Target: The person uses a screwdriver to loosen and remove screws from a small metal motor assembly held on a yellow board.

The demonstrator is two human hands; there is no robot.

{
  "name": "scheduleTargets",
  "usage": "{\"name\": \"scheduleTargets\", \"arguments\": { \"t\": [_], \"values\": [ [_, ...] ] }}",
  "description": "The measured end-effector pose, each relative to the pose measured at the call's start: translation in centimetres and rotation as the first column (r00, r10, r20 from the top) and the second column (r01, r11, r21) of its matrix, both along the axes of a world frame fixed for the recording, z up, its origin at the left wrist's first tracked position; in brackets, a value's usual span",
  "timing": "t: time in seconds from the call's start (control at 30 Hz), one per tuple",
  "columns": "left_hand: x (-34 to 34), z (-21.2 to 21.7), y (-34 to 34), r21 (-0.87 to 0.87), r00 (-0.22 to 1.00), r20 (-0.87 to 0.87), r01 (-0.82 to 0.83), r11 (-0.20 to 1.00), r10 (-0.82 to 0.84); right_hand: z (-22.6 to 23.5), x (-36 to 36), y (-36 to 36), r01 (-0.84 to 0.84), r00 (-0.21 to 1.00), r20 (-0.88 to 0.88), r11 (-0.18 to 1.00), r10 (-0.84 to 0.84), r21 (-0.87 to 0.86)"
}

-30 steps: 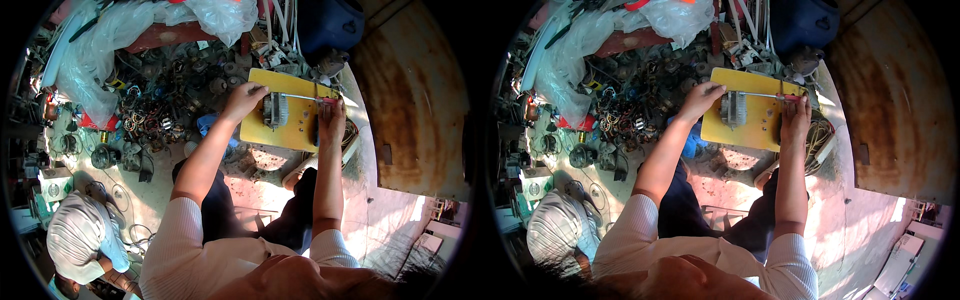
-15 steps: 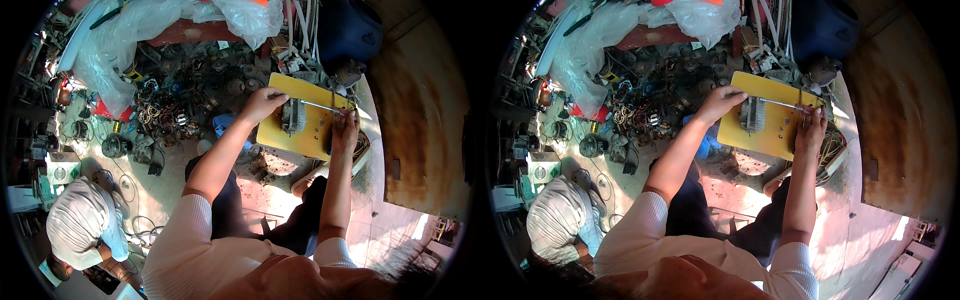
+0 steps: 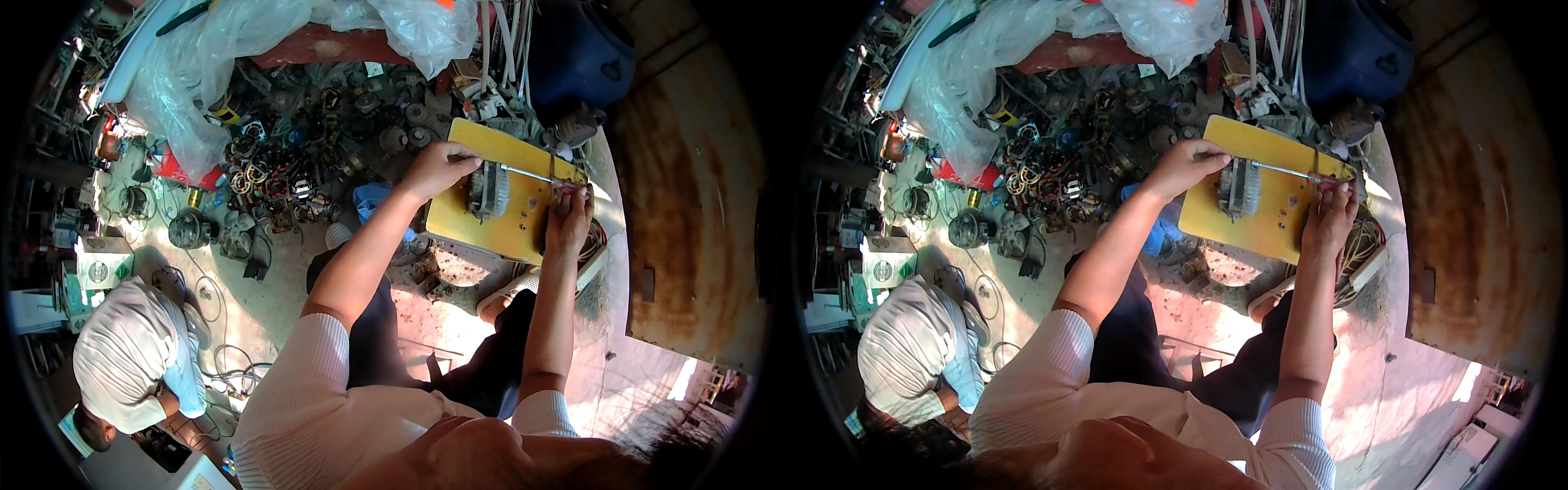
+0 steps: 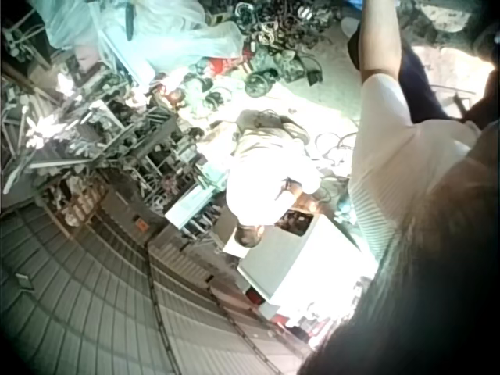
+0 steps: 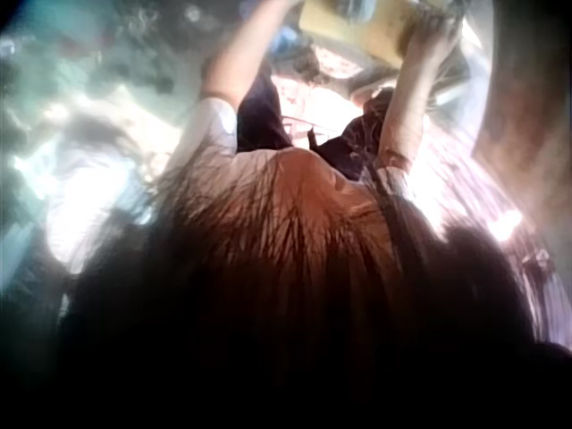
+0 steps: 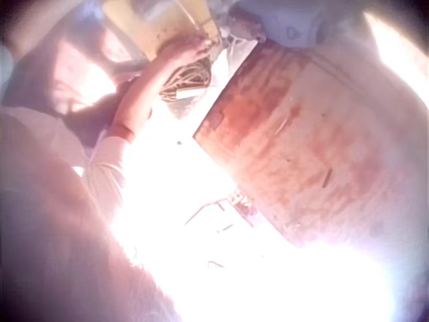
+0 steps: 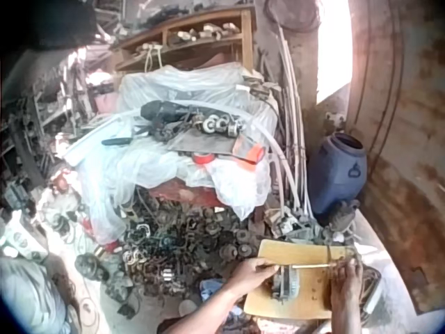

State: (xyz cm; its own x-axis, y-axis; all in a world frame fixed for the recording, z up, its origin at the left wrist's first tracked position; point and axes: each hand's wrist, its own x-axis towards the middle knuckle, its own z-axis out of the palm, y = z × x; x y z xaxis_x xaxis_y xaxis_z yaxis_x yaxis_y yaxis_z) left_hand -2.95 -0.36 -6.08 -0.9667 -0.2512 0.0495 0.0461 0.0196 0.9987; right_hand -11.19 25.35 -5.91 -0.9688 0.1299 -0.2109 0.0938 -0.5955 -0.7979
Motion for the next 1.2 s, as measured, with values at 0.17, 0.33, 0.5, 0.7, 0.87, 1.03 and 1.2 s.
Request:
{"name": "scheduleTargets", "arguments": {
  "t": [0.17, 0.33, 0.5, 0.7, 0.87, 1.03, 1.2],
  "values": [
    [-0.7, -0.5, 0.1, -0.017, 0.997, 0.03, -0.073, 0.997, 0.074, -0.1, -0.2, -0.2, -0.019, 0.998, -0.066, 0.999, 0.016, -0.047],
    [-0.5, 0.1, -0.1, -0.045, 0.997, 0.07, -0.035, 0.998, 0.038, 1.3, 0.4, -1.0, 0.012, 0.999, -0.035, 0.999, -0.014, -0.045],
    [-0.1, -0.2, -0.7, -0.037, 0.999, 0.024, 0.049, 0.998, -0.048, 0.0, -0.1, 0.1, 0.0, 0.993, -0.117, 1.0, 0.0, -0.002],
    [-0.3, -0.1, -0.2, -0.066, 0.999, 0.039, -0.034, 0.997, 0.036, -1.8, -1.1, 0.9, -0.081, 0.986, -0.149, 0.995, 0.072, -0.055],
    [-0.2, 0.4, -0.2, -0.177, 0.994, 0.064, -0.075, 0.981, 0.087, 0.1, 0.0, -0.5, 0.018, 0.999, -0.034, 1.0, -0.017, 0.01],
    [0.2, 0.2, -0.5, -0.092, 1.0, -0.001, -0.02, 0.996, 0.02, 0.4, 0.3, -0.2, -0.045, 0.993, -0.11, 0.999, 0.046, 0.013],
    [-0.2, 0.4, 0.0, -0.092, 0.997, 0.034, -0.061, 0.994, 0.065, -2.1, -1.1, 1.1, -0.081, 0.984, -0.16, 0.996, 0.075, -0.034]
  ]
}}
